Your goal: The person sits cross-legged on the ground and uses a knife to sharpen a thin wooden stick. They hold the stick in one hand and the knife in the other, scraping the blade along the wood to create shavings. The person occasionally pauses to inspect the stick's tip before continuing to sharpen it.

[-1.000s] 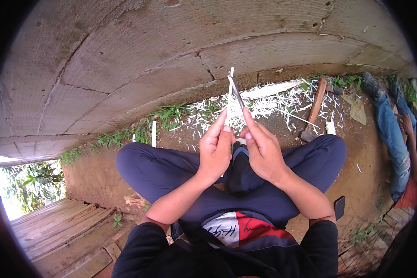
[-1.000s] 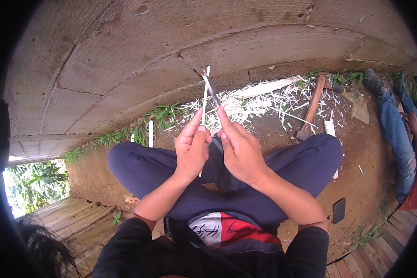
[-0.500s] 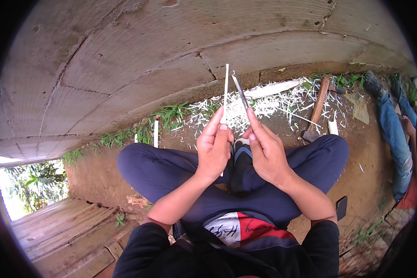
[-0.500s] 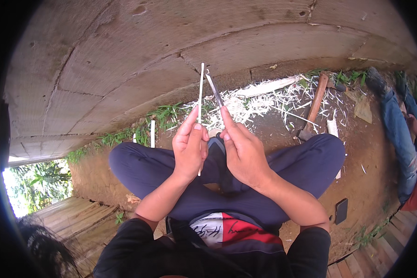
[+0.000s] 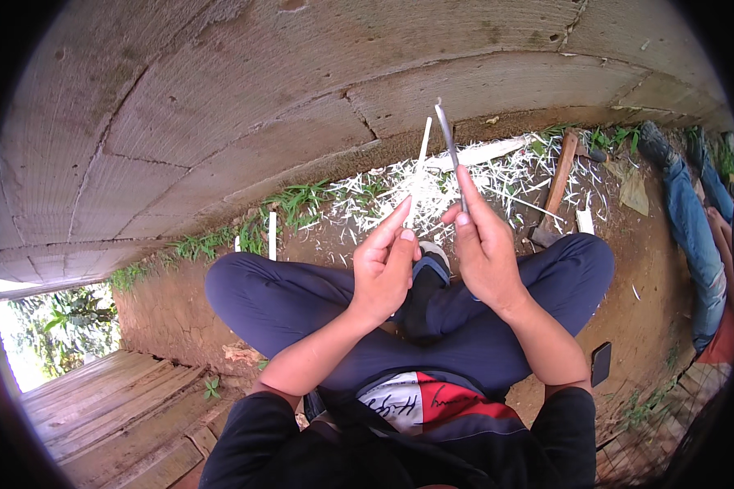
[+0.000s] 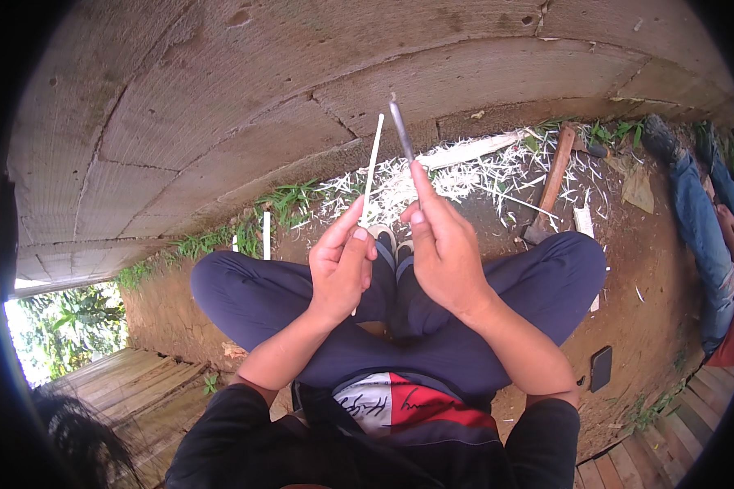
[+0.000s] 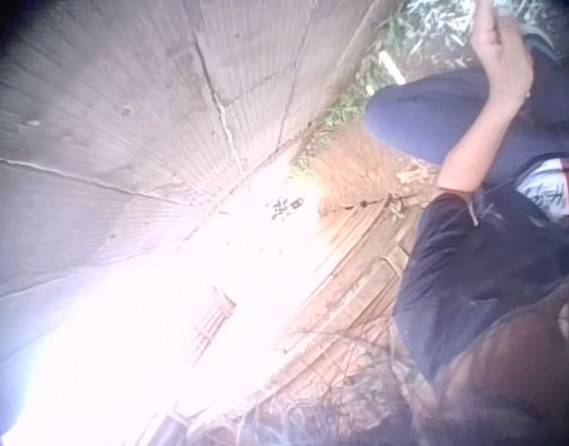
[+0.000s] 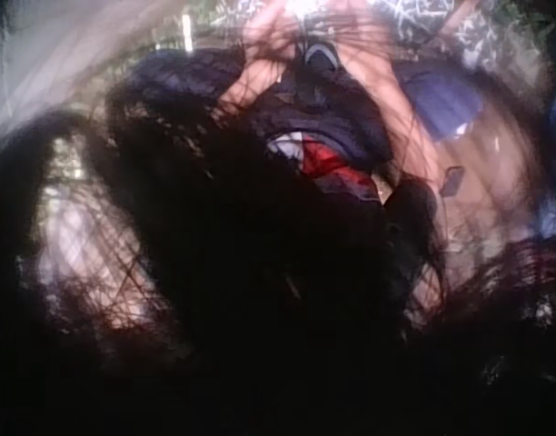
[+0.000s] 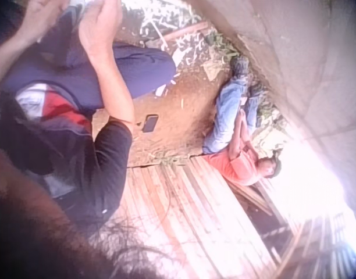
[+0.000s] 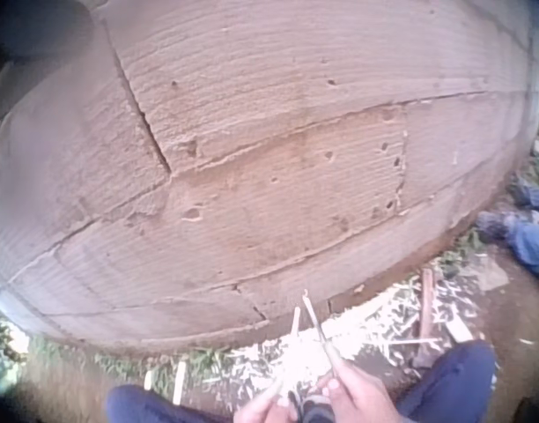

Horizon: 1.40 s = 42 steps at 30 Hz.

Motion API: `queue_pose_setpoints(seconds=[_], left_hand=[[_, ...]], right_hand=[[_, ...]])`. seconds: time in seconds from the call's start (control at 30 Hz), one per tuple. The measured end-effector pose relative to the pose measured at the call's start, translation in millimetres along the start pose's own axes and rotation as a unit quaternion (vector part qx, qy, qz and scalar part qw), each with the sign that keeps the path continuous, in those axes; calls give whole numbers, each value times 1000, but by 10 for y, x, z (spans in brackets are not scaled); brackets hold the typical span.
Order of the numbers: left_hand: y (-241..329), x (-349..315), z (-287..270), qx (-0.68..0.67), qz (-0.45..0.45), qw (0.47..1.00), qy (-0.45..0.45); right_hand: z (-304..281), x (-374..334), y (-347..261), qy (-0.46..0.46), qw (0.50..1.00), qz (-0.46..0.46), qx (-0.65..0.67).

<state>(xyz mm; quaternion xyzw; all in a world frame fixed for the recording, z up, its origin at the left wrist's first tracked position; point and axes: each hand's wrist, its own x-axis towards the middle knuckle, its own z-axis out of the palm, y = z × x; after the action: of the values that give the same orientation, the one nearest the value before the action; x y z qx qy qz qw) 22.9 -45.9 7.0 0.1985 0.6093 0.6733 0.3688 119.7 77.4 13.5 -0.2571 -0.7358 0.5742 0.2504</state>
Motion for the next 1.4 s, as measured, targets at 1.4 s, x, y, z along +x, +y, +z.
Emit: queue_pose_setpoints(seconds=[1.4], left_hand=[[65, 308, -214, -180, 24, 979, 88]], right_hand=[[356, -332, -53, -119, 986, 94, 75]])
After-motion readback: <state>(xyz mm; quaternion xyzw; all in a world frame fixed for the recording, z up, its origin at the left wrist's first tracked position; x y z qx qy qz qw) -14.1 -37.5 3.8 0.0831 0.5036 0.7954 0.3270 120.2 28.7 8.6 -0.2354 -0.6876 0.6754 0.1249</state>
